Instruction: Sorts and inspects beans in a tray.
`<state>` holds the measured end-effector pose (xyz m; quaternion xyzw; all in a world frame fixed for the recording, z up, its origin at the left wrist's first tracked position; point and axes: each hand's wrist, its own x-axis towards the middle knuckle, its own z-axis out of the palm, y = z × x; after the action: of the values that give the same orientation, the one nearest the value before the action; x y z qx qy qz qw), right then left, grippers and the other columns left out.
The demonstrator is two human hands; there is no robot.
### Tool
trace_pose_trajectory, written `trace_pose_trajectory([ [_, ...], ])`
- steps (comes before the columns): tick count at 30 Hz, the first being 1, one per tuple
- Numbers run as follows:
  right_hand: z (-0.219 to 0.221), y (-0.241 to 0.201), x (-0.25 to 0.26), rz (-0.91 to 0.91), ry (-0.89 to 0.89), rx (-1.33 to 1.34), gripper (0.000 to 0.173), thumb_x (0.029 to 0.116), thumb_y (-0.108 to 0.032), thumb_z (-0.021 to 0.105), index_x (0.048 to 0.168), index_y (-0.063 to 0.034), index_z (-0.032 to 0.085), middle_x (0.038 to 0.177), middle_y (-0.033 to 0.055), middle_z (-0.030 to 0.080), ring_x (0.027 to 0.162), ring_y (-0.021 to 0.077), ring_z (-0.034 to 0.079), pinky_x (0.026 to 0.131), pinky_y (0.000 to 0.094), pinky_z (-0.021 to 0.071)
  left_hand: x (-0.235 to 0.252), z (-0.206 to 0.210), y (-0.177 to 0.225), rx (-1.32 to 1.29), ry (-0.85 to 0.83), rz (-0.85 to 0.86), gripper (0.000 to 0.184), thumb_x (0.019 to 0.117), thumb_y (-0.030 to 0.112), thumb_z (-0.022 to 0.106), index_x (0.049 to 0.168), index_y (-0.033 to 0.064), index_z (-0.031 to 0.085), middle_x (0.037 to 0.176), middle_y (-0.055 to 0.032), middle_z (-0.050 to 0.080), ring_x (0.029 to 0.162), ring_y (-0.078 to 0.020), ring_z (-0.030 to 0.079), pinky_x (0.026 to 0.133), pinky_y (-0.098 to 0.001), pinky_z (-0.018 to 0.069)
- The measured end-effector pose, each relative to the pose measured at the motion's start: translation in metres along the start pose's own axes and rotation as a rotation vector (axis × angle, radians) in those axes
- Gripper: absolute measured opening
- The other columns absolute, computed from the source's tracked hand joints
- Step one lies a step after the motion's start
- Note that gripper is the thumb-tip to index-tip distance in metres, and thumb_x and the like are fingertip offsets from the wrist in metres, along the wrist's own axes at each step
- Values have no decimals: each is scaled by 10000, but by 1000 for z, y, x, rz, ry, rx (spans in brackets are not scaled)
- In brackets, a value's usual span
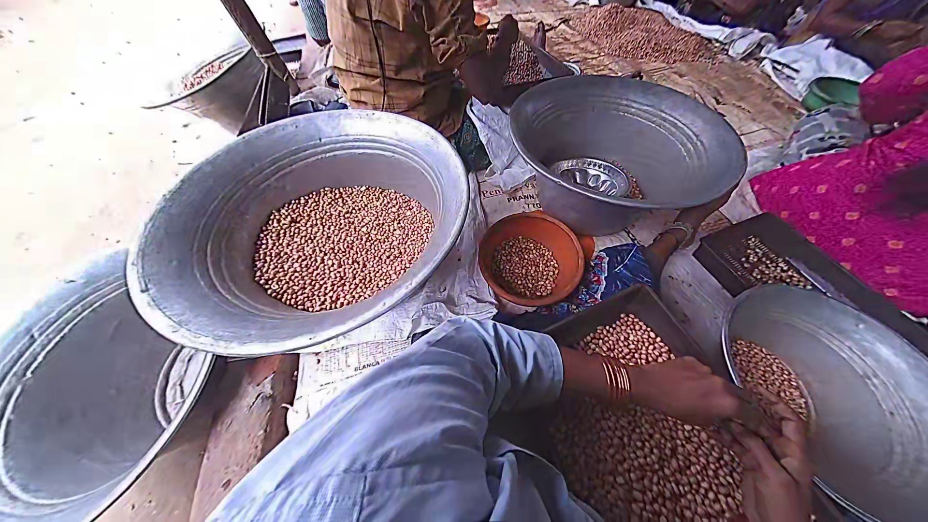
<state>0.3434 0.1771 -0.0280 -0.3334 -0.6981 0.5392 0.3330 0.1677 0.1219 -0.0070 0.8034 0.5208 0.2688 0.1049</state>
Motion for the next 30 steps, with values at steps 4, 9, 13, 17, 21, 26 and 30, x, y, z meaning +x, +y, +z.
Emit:
trace_pose_trajectory([
  [4, 1, 4, 4, -45, -16, 17, 691, 797, -36, 523, 1467, -27, 356, 1110, -53, 639, 764, -11, 652, 577, 166, 553, 0, 6, -4, 31, 38, 27, 202, 991, 82, 607, 1144, 91, 738, 1053, -120, 744, 934, -325, 717, 779, -509, 549],
  [9, 3, 5, 5, -85, -4, -25, 627, 826, -46, 553, 1442, 17, 453, 1235, 71, 645, 951, 51, 665, 749, 218, 572, -1, 6, -4, -18, 28, -5, 229, 1005, 94, 574, 1172, 88, 731, 1108, -150, 733, 968, -346, 722, 805, -548, 565],
  [13, 4, -13, -3, 84, 18, -58, 561, 925, -20, 620, 1463, -33, 461, 976, 93, 656, 779, 88, 600, 727, 282, 528, -4, 9, -6, -4, 114, -53, 251, 999, 60, 577, 1143, 92, 780, 1118, -132, 764, 912, -340, 755, 763, -562, 595],
  [17, -1, -18, -2, 77, 4, -92, 528, 957, 11, 661, 1455, -48, 498, 1046, 184, 701, 874, 195, 655, 825, 372, 539, -1, 11, -11, 35, 122, -28, 250, 1023, 137, 558, 1089, 52, 784, 1042, -192, 766, 924, -406, 746, 795, -640, 549],
  [21, -4, -9, 4, -94, -15, -53, 547, 923, 58, 658, 1447, 23, 504, 1177, 262, 666, 999, 321, 664, 912, 458, 533, 0, 12, -16, 14, 127, 8, 240, 1013, 109, 564, 1092, -10, 758, 1028, -248, 743, 938, -401, 723, 861, -594, 526],
  [26, -3, -14, 2, -108, 9, -34, 508, 923, 70, 667, 1414, 40, 540, 1214, 266, 667, 1063, 344, 665, 957, 457, 520, 0, 11, -16, -17, 102, -17, 234, 1012, 77, 576, 1115, -53, 740, 1048, -260, 737, 953, -350, 726, 906, -513, 543],
  [30, -4, -15, 1, -116, 1, -59, 495, 925, 39, 688, 1399, 38, 547, 1148, 249, 682, 996, 320, 670, 906, 445, 532, 0, 12, -10, 14, 104, -30, 228, 1011, 45, 565, 1121, -57, 736, 1058, -269, 737, 965, -394, 724, 905, -570, 530],
])
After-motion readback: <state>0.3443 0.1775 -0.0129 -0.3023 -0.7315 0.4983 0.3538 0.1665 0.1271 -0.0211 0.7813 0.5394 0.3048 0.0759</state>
